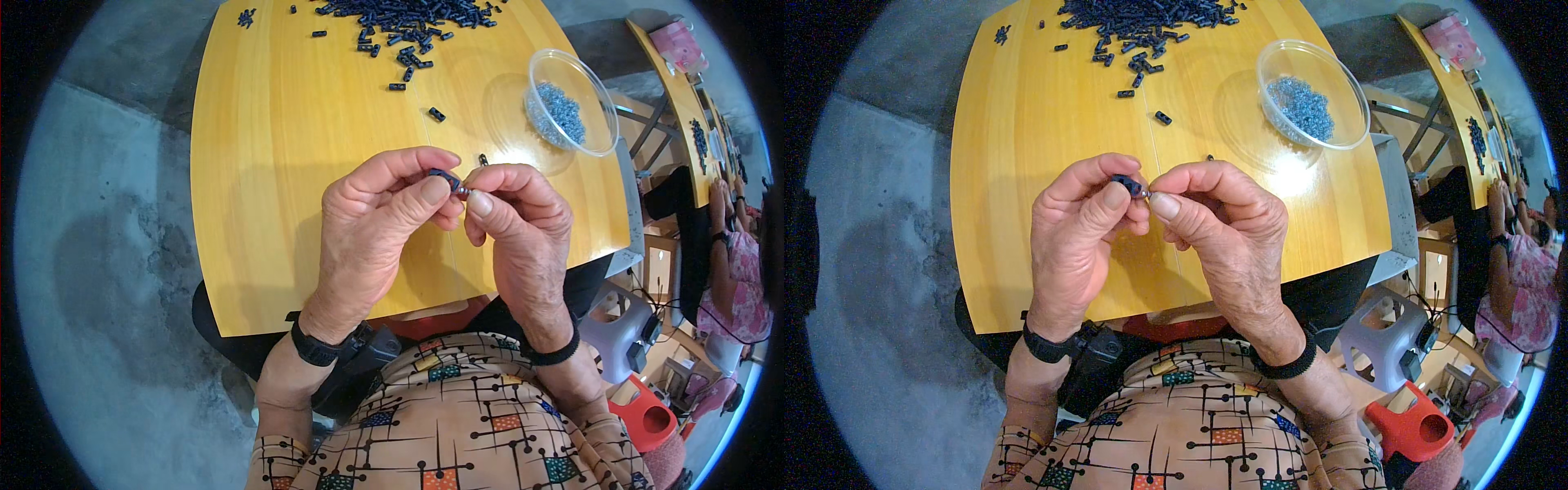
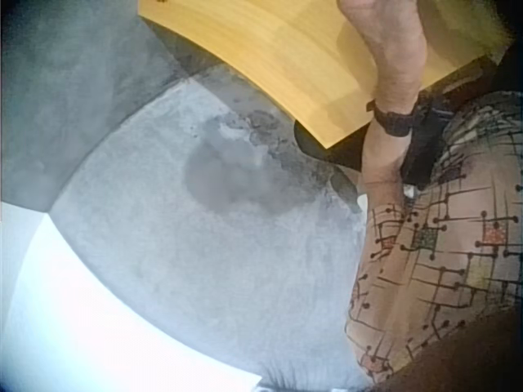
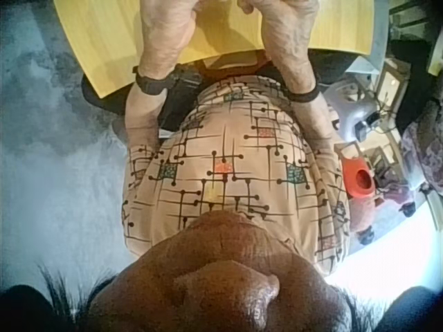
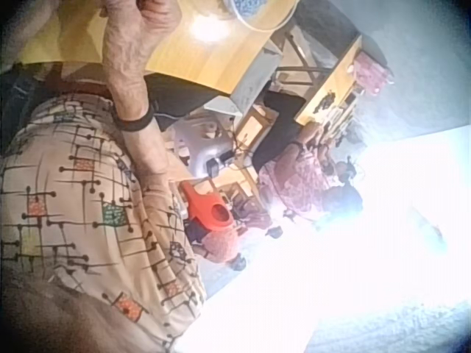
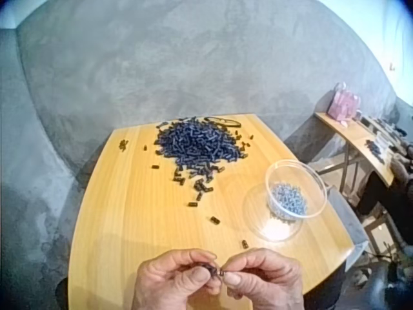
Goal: Assembling small blue cylindrical plastic components by inserting tiny light-blue parts into one end of each cylinder.
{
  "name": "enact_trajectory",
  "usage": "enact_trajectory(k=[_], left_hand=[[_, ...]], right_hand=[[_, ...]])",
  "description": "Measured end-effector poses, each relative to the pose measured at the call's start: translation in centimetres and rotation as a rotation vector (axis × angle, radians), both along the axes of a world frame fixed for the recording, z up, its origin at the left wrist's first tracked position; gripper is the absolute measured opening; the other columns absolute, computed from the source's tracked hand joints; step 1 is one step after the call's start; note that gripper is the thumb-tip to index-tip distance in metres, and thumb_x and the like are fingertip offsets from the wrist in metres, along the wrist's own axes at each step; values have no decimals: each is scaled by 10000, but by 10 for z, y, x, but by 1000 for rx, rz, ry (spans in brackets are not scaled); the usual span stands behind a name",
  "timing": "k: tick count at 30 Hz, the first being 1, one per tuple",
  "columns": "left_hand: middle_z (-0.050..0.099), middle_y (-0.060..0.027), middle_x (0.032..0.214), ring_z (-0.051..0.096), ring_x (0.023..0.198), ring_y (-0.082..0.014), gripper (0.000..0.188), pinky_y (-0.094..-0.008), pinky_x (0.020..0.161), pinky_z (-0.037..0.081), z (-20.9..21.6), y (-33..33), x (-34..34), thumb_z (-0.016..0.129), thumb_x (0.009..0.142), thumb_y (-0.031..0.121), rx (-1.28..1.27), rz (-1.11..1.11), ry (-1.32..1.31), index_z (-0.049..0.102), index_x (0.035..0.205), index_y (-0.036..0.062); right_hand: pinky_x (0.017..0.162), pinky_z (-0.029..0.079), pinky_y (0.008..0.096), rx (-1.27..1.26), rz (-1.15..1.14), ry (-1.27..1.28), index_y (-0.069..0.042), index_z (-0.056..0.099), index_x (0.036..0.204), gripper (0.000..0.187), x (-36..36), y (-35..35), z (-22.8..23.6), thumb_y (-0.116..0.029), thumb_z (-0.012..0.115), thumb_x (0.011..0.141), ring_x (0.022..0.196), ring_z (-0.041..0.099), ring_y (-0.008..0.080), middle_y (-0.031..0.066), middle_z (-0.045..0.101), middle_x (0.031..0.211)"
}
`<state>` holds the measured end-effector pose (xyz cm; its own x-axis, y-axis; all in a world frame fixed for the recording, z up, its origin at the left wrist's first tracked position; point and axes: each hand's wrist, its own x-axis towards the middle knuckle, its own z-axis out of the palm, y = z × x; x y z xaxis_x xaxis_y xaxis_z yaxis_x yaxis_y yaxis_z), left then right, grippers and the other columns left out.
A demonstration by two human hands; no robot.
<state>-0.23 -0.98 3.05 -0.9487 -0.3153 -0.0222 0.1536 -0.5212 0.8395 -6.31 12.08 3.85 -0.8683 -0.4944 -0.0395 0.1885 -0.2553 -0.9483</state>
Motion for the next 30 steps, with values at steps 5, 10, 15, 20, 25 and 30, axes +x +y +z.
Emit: enact_trajectory(k=[5,10,15,20,25,30], left_hand=[[619,-69,803,584,715,-90,203,-200,668,492,1,2,1,604,814,33,-67,24,39,582,997,-52],[616,-80,797,586,666,-125,226,-231,615,497,2,5,2,661,766,82,-150,83,29,596,953,-27],[611,-80,782,585,657,-129,208,-230,614,494,-1,4,2,670,747,43,-302,127,43,603,929,-34],[606,-73,770,583,653,-126,188,-225,608,488,-2,5,2,666,746,29,-340,145,52,607,912,-37],[603,-69,769,587,660,-122,176,-216,604,483,2,6,3,664,747,21,-309,135,48,610,904,-36],[607,-67,777,594,667,-120,138,-217,618,492,-3,8,0,640,765,5,-576,132,129,610,896,-26]], right_hand=[[519,405,177,-10,-19,-37,-6,615,873,131,2,1,1,-69,660,768,584,510,52,14,613,740],[521,406,181,-58,-20,-88,-4,616,871,131,4,1,-1,-71,661,768,579,507,56,18,606,732],[522,408,184,-72,-12,-105,-3,617,872,130,4,3,-2,-73,658,771,574,503,59,17,598,723],[528,416,188,-61,-6,-105,-2,606,869,116,4,5,-1,-77,641,789,580,509,58,12,596,731],[521,415,176,-11,26,4,2,594,880,112,2,6,1,-85,618,813,588,515,49,9,593,734],[512,413,167,98,-15,170,10,583,894,126,0,5,3,-94,604,828,594,516,40,9,588,737]])
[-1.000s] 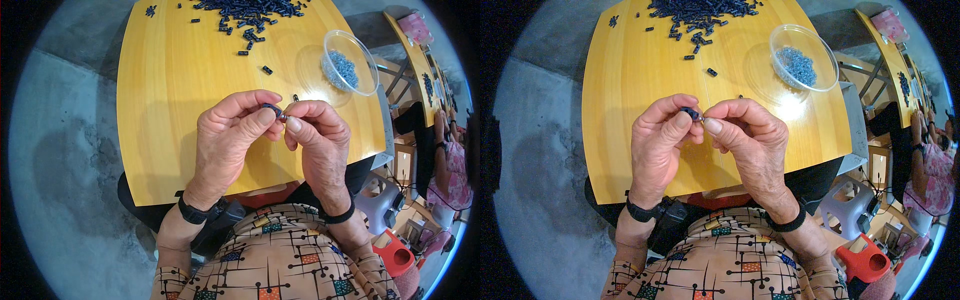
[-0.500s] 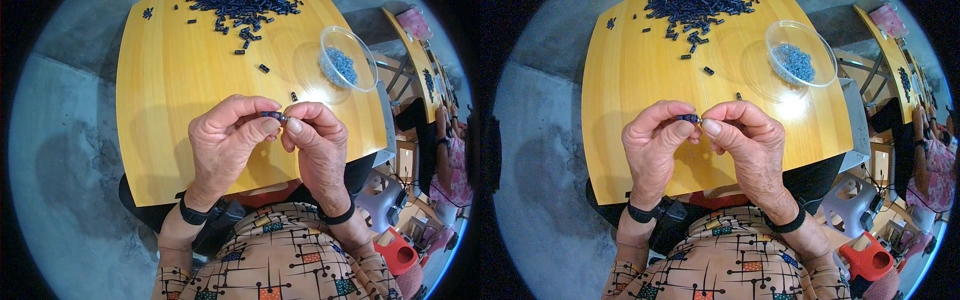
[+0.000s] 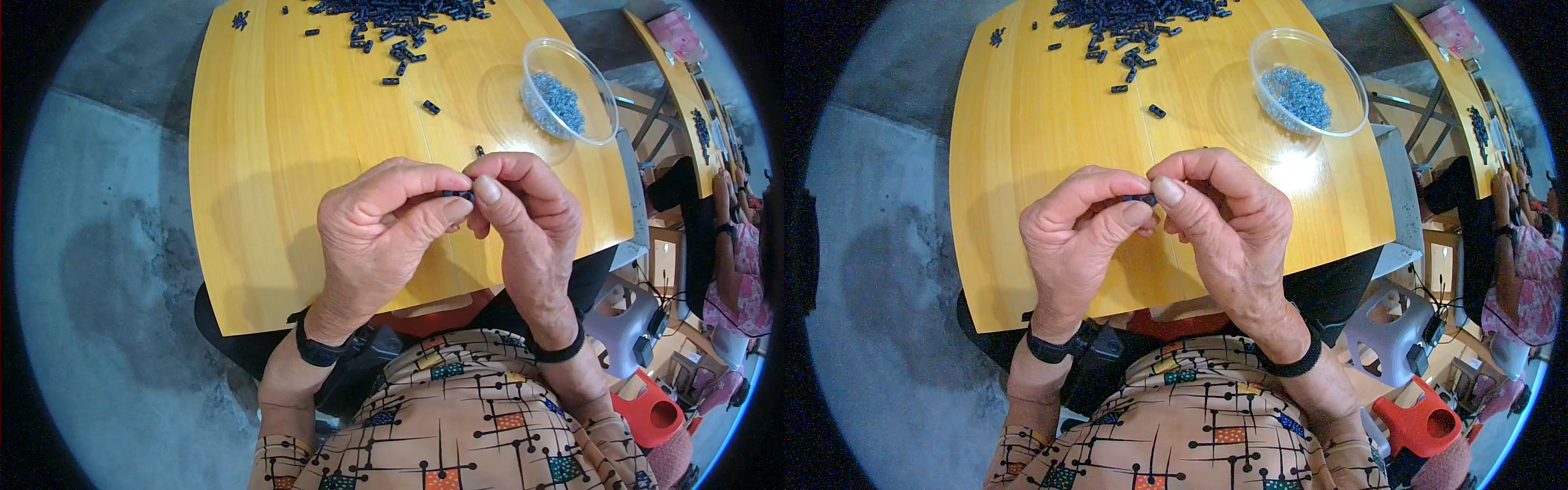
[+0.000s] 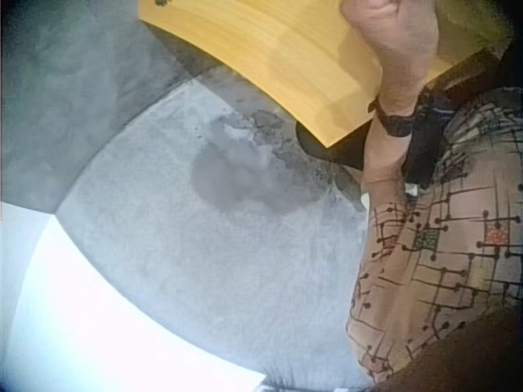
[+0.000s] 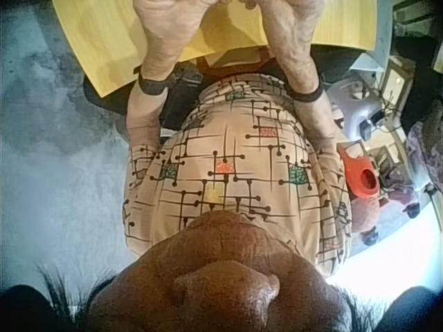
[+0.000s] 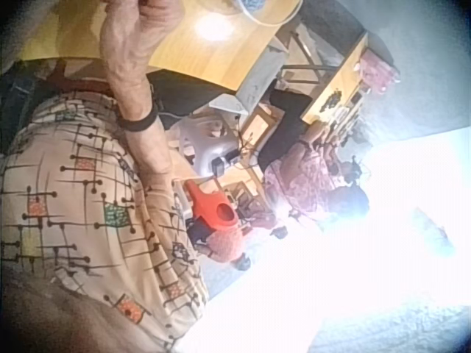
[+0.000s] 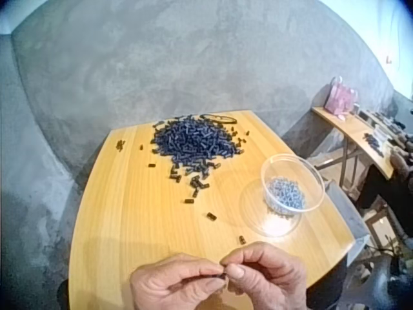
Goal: Assembling small blue cylindrical plastic components by inserting tiny light-blue parts into one end of each cylinder.
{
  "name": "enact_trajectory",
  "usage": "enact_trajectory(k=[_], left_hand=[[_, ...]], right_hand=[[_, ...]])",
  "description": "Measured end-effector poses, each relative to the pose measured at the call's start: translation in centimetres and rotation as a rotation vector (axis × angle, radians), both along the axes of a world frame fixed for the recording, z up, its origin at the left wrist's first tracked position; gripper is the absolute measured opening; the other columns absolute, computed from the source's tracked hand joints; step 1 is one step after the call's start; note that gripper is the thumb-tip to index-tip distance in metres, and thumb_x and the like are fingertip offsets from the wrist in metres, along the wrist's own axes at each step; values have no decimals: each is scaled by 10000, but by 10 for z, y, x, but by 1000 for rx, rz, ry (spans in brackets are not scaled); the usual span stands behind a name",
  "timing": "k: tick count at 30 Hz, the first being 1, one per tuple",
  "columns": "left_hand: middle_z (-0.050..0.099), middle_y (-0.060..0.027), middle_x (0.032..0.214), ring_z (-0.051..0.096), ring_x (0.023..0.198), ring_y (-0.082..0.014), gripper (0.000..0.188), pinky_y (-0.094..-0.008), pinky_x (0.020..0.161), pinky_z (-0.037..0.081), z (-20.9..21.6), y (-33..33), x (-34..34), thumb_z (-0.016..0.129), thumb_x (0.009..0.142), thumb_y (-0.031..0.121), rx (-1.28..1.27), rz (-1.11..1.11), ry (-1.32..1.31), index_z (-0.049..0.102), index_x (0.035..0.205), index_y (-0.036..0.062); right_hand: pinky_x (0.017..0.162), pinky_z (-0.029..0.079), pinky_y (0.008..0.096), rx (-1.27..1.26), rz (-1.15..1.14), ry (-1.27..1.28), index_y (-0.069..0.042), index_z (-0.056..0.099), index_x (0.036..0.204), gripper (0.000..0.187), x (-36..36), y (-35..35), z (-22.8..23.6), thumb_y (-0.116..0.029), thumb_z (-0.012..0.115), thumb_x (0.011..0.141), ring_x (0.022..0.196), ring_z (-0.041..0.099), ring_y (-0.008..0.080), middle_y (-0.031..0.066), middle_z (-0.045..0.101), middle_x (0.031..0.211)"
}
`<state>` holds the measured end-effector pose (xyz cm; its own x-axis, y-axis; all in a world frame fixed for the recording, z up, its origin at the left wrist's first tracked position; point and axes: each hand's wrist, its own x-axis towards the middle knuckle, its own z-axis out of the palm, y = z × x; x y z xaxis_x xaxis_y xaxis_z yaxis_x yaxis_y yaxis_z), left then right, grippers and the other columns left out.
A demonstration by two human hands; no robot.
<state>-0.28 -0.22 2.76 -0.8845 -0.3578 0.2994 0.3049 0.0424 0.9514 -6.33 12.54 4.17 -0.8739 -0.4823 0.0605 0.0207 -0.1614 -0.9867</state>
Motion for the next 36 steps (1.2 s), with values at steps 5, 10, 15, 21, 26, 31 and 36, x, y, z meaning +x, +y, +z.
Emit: enact_trajectory(k=[5,10,15,21,26,31,36], left_hand=[[615,-74,800,603,678,-128,126,-226,630,501,3,1,3,623,783,15,117,-6,-80,607,900,-27],[620,-85,825,606,680,-135,152,-238,641,505,3,0,2,598,817,59,310,-38,-103,592,939,-32],[618,-81,813,573,680,-123,181,-242,637,482,4,-3,1,578,843,104,504,-124,-183,586,974,-21],[616,-70,811,556,675,-112,192,-238,620,462,0,-5,1,598,831,114,492,-221,-190,594,972,-15],[616,-68,814,554,676,-108,178,-231,613,459,2,-4,0,611,820,114,441,-205,-206,607,940,-17],[610,-62,807,555,675,-106,162,-227,610,459,2,-3,0,617,810,103,339,-167,-197,617,918,-17],[600,-58,789,555,665,-104,149,-220,598,457,2,-4,0,615,809,91,269,-147,-205,618,911,-18]], right_hand=[[506,420,172,-137,-8,-85,12,579,902,125,-2,-2,-5,-99,581,846,576,518,51,31,593,762],[486,438,188,-156,22,-206,20,572,928,130,-8,7,-1,-84,569,849,534,534,78,56,595,750],[491,451,192,-95,122,-168,28,549,998,197,-6,9,8,-70,587,831,536,543,85,61,600,706],[476,446,193,-156,174,-366,30,546,964,177,-8,9,5,-94,574,840,525,544,94,64,605,702],[465,439,187,-207,171,-428,21,547,953,163,-6,8,2,-96,573,842,517,542,96,66,606,698],[460,435,184,-206,122,-444,14,548,949,159,-4,7,-2,-104,574,845,511,534,93,61,605,693],[461,433,182,-164,103,-382,8,547,958,159,-4,6,-3,-103,573,847,530,535,84,59,604,704]])
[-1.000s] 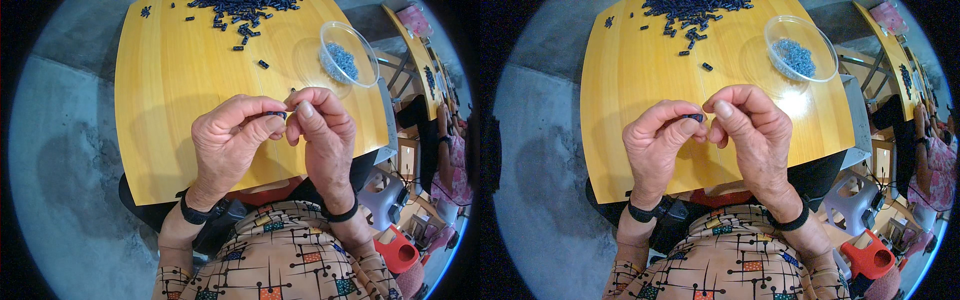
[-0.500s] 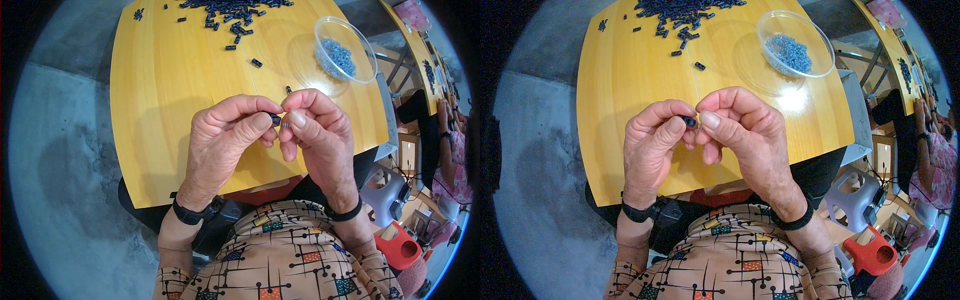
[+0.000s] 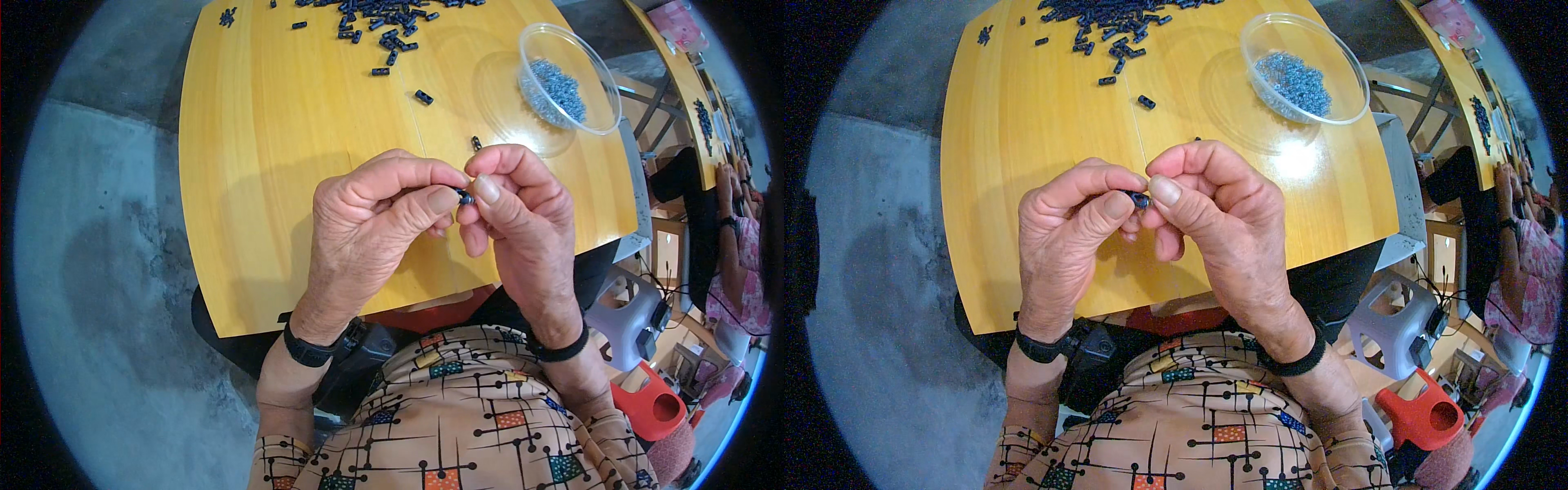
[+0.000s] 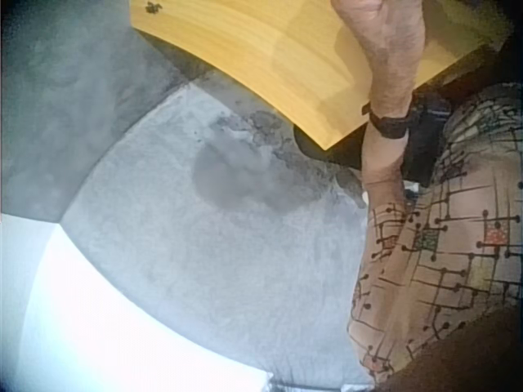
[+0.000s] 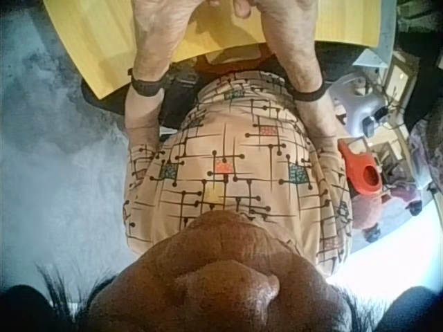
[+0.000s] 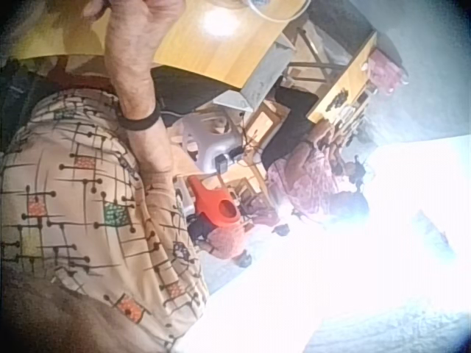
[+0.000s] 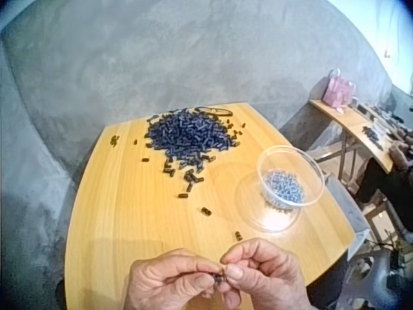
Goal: Assembling small blue cylindrical plastic components by inserting tiny light-blue parts into one end of each cylinder.
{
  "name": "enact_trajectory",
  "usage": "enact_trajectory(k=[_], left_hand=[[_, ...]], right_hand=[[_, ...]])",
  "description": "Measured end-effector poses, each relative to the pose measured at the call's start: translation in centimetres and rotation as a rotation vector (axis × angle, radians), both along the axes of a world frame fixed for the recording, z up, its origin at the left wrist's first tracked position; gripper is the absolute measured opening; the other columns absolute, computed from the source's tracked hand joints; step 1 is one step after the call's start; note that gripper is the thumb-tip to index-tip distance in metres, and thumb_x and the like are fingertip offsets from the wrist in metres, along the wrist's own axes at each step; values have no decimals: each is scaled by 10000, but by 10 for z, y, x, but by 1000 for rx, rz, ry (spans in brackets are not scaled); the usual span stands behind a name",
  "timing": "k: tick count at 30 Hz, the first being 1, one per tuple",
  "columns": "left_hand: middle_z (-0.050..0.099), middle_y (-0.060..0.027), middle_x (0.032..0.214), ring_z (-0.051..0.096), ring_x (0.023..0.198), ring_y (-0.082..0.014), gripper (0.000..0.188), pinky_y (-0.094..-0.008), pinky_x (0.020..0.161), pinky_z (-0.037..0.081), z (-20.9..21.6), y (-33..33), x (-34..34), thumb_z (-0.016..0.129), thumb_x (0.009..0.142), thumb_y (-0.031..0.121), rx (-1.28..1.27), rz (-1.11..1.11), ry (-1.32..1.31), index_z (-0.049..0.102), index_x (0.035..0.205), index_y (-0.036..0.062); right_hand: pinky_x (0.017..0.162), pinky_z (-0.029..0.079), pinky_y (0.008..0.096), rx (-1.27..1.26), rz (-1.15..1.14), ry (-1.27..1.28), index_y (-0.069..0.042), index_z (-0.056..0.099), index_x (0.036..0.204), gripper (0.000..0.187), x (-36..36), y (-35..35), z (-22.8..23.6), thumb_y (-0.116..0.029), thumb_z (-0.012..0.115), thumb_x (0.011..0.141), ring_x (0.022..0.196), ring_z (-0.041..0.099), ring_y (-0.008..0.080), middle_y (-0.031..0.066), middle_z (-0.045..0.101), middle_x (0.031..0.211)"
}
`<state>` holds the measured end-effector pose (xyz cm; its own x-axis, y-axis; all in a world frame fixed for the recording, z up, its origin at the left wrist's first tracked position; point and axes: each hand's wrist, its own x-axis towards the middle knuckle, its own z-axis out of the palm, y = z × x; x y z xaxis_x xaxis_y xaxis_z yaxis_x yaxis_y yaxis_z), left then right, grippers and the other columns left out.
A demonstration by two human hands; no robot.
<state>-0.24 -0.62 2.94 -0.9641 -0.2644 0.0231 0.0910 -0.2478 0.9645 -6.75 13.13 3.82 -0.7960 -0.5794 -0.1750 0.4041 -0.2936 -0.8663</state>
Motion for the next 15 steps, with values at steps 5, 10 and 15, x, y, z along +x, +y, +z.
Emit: enact_trajectory(k=[5,10,15], left_hand=[[590,-58,777,552,651,-106,153,-214,588,454,-1,1,0,631,792,87,-5,6,19,621,899,-22],[586,-62,778,549,643,-106,143,-207,582,450,0,1,0,649,768,67,-83,27,61,629,879,-19],[597,-67,799,552,654,-106,119,-201,584,447,2,4,2,650,754,21,-199,86,92,634,865,-18]], right_hand=[[468,433,177,28,-64,61,12,543,974,165,3,-1,-2,-86,574,845,565,542,72,56,603,718],[486,435,165,65,-133,217,25,539,982,170,12,-2,-5,-63,575,842,612,553,55,39,594,732],[500,438,162,129,-191,350,27,542,986,174,15,-4,-4,-57,580,838,619,542,45,29,584,730]])
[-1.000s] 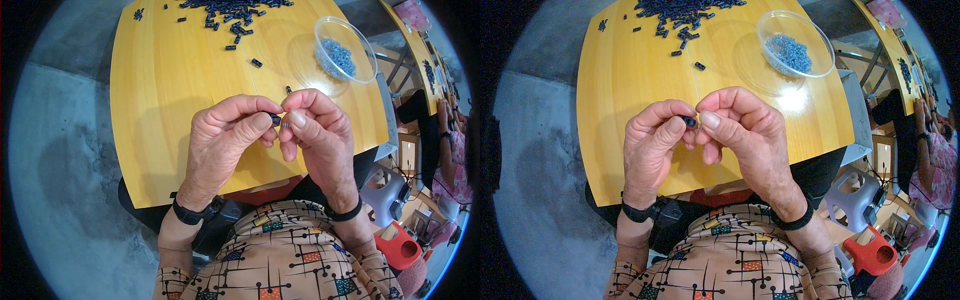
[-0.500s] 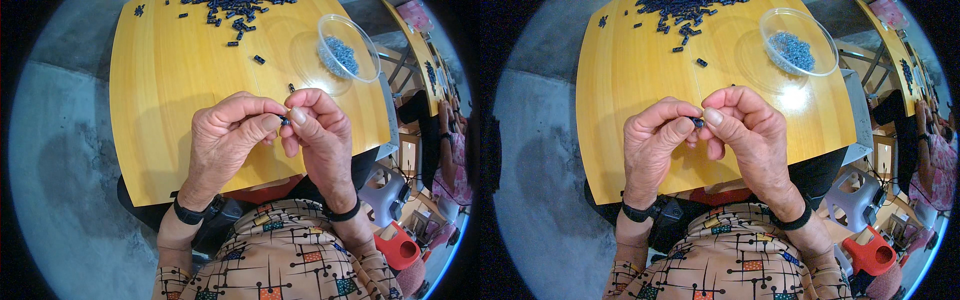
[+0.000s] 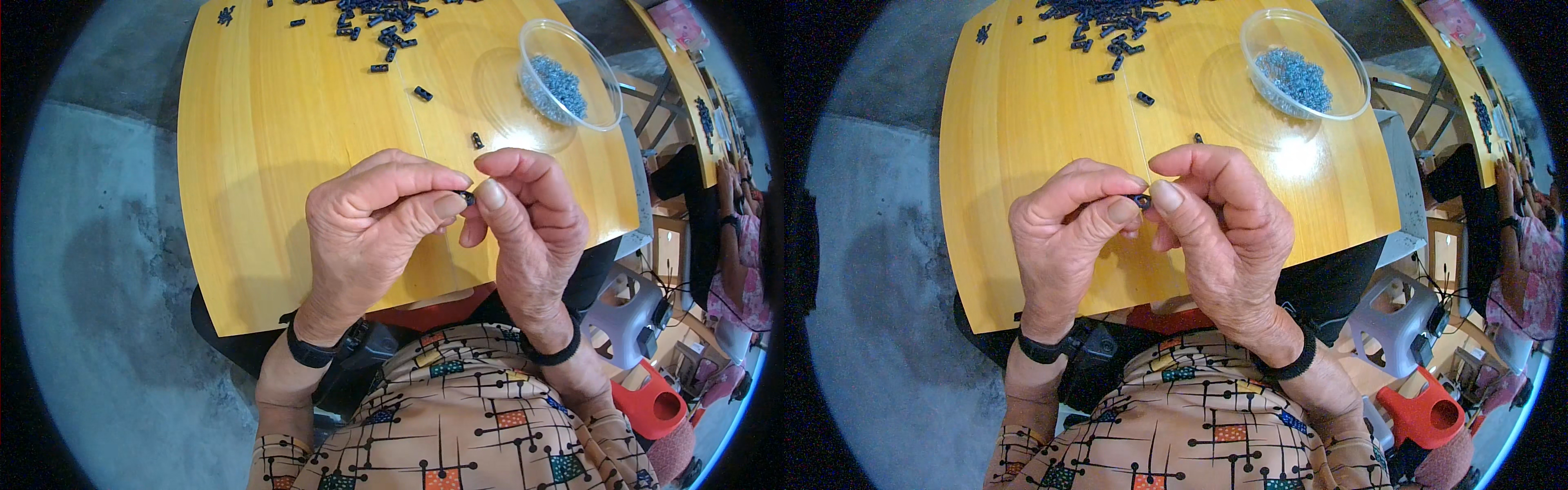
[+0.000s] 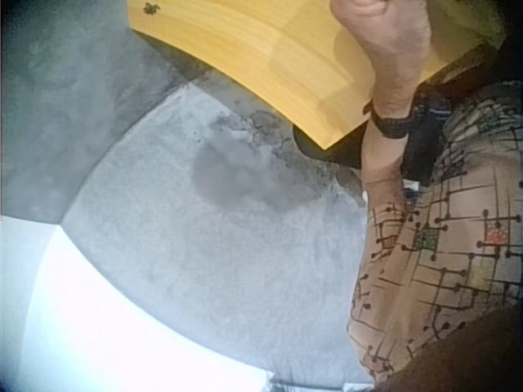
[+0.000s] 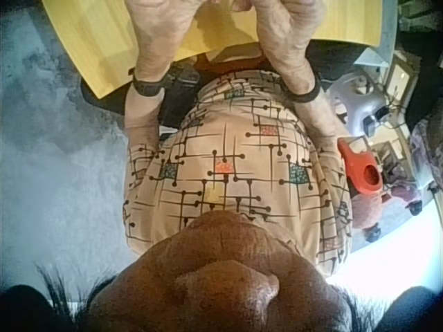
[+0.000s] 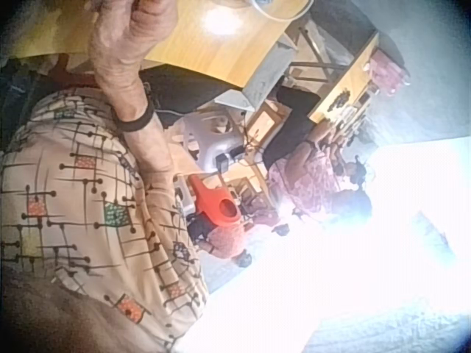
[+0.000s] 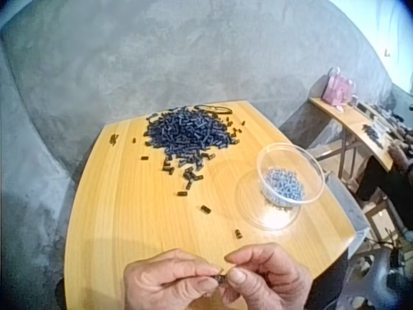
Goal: Assembling small blue cylindrical plastic components by inserting tiny light-blue parts into one end of each cylinder.
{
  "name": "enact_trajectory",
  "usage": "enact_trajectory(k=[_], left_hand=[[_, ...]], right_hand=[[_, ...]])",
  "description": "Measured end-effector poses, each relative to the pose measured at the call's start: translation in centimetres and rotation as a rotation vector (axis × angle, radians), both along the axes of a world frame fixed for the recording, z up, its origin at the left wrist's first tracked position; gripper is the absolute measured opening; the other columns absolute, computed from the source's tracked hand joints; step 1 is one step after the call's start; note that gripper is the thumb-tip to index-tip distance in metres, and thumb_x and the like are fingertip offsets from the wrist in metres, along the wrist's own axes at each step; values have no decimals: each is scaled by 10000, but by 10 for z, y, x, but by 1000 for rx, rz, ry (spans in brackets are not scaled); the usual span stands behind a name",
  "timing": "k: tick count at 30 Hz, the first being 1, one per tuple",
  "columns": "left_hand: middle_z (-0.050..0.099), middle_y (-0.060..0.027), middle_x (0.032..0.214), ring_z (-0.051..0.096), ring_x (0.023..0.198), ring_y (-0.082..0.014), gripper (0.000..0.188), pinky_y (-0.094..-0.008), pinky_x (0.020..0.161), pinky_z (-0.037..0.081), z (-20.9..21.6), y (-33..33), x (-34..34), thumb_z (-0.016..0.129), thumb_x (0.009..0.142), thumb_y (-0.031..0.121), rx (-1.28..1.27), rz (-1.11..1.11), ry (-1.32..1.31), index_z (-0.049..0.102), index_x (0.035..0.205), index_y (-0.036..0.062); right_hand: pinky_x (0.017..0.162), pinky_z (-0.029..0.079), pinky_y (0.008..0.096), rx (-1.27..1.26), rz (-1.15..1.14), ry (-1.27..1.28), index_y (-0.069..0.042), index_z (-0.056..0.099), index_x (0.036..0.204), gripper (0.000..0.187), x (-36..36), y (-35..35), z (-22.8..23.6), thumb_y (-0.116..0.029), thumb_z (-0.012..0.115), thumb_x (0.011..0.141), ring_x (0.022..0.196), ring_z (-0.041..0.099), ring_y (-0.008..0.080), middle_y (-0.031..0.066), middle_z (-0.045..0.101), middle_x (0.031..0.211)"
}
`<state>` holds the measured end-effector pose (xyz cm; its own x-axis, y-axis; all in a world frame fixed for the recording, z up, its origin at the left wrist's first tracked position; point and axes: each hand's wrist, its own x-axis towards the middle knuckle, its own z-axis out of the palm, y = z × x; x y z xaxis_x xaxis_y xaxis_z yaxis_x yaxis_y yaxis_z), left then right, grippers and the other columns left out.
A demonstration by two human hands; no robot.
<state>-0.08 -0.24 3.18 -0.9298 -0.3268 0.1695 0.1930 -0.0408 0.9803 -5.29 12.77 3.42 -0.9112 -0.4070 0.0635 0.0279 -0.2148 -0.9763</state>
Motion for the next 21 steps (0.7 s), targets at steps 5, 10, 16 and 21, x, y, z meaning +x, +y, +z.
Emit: enact_trajectory(k=[5,10,16,21], left_hand=[[606,-75,820,556,664,-106,119,-199,586,449,-2,-2,-2,655,743,5,-98,6,46,638,859,-13],[609,-83,830,555,678,-108,115,-204,580,452,-4,-1,0,654,742,-4,-169,8,86,638,855,-15],[606,-92,828,559,661,-118,98,-213,575,455,-3,2,2,638,756,-6,-21,0,46,634,853,-20],[601,-98,831,559,641,-124,123,-219,564,462,-8,3,0,630,775,32,163,-45,77,628,883,-26]], right_hand=[[502,429,160,29,-18,35,25,546,989,174,0,-1,0,-52,581,838,611,525,38,23,577,715],[493,394,160,-6,-20,61,21,548,1008,199,2,-1,-6,-61,592,832,572,499,43,12,561,690],[540,408,183,-141,115,-205,14,547,1033,250,-3,-1,-5,-123,604,832,589,512,63,15,572,708],[576,423,205,-322,204,-452,-1,537,1061,295,-1,-5,-10,-169,612,832,654,531,89,24,587,792]])
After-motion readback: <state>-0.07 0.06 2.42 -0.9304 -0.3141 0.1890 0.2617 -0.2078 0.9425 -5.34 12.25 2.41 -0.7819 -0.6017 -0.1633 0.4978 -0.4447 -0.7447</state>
